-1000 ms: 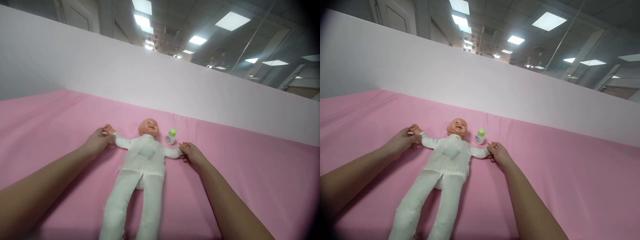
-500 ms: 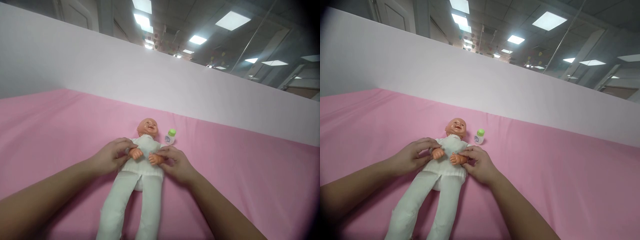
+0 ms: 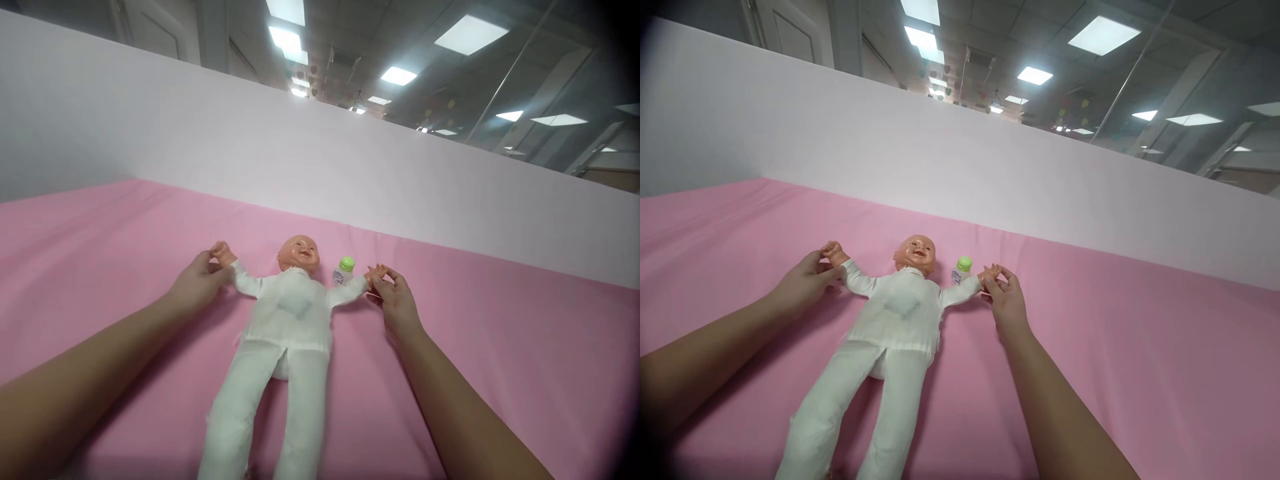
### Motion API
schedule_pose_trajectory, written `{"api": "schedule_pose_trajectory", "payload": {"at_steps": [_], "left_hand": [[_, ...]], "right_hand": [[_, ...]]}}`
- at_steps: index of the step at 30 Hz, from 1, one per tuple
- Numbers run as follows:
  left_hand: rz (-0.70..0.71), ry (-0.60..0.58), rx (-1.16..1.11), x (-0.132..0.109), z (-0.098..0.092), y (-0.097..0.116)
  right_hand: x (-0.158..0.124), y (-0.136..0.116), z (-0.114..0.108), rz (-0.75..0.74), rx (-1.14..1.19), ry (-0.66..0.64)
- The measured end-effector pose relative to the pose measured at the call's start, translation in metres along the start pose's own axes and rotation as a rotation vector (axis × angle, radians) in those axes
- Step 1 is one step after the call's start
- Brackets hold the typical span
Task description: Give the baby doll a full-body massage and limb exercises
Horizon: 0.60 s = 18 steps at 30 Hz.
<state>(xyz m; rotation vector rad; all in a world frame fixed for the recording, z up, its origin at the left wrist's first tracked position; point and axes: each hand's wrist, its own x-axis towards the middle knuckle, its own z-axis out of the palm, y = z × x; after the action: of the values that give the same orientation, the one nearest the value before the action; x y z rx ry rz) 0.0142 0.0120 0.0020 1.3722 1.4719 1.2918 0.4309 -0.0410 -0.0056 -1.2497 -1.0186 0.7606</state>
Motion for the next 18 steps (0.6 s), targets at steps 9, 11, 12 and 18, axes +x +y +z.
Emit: {"api": "schedule_pose_trajectory", "payload": {"at_steps": [9,11,12,18], "left_hand": [[-0.041,-0.152,-0.102,0.013,-0.009,-0.009],[0.004,-0.146,-0.097,0.008,-0.004,-0.007],[0.037,-0.153,-0.091,0.004,-0.002,-0.004],[0.326,-0.368,0.184,-0.034,0.018,0.022]], "right_hand": [[0.009,0.009,-0.012,0.189,-0.177,-0.100],[0.003,0.001,-0.006,0.114,-0.184,-0.053],[-0.003,-0.004,-0.001,0.052,-0.205,-0.036],[-0.059,-0.032,0.037,-0.492,-0.527,-0.293]]}}
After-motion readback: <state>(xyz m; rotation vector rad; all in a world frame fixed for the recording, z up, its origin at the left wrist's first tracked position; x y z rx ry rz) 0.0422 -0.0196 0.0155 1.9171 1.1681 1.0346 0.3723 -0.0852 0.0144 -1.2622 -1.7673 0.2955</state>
